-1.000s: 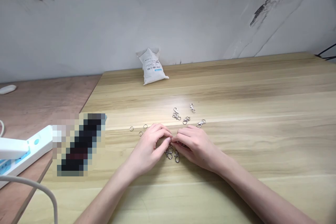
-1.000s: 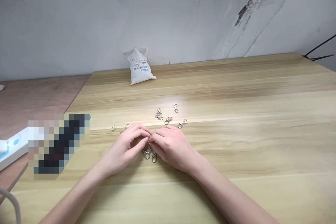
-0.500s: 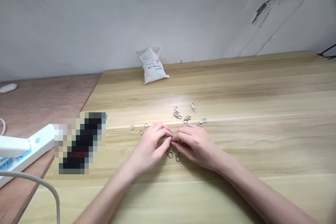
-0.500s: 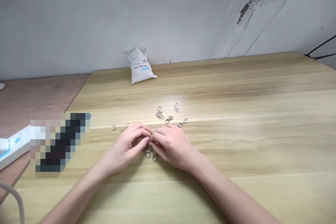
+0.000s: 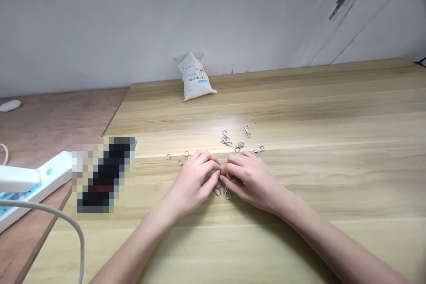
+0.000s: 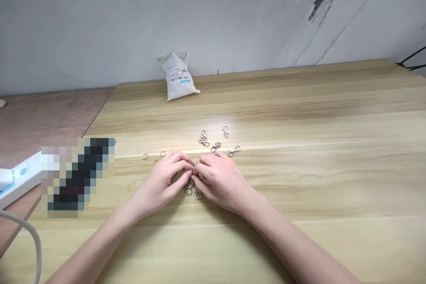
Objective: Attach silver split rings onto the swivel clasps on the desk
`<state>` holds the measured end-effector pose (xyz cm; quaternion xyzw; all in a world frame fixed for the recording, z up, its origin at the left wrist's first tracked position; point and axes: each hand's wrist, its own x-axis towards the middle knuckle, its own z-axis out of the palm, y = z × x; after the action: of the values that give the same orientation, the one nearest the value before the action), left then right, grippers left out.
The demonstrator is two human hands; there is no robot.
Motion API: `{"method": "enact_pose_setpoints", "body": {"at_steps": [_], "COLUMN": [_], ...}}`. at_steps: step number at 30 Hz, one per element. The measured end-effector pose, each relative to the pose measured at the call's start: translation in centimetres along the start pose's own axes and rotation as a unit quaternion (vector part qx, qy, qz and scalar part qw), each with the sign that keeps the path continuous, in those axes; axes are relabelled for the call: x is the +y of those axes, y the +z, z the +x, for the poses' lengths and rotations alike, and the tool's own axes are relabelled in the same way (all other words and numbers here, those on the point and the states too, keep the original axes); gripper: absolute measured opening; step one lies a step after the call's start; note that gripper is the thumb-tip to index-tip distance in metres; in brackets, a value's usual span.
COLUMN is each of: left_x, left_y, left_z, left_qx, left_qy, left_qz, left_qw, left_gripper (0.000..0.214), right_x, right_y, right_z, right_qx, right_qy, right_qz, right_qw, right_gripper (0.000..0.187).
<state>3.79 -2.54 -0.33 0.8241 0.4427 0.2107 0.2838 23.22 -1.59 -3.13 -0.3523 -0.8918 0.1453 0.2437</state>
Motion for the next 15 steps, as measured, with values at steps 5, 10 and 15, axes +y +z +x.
{"method": "enact_pose_setpoints", "body": {"at_steps": [5,10,15], "left_x": [-0.09,-0.11,-0.05], "left_y": [0.06,-0.03,-0.05], "left_z": [-0.03,0.02,0.04], "left_qx": [-0.001,-0.001,0.000], "left_qy": [-0.001,0.000,0.000], "left_qz": [-0.003,-0.004,-0.010], "left_qw": [1.000,1.000,1.000], "left_gripper": [0.019,0.018,0.019], "right_x": [0.02,-0.08,-0.05], "right_y": [0.01,-0.07,-0.10], "right_z": [0.00,0.08,0.04], "right_qx": [0.004,0.013,0.017], "right_qy": [-0.002,-0.006,-0.008], "right_qz": [0.008,0.013,0.014], "right_qw": [1.000,1.000,1.000], "right_gripper": [0.019,0.021,0.021]}}
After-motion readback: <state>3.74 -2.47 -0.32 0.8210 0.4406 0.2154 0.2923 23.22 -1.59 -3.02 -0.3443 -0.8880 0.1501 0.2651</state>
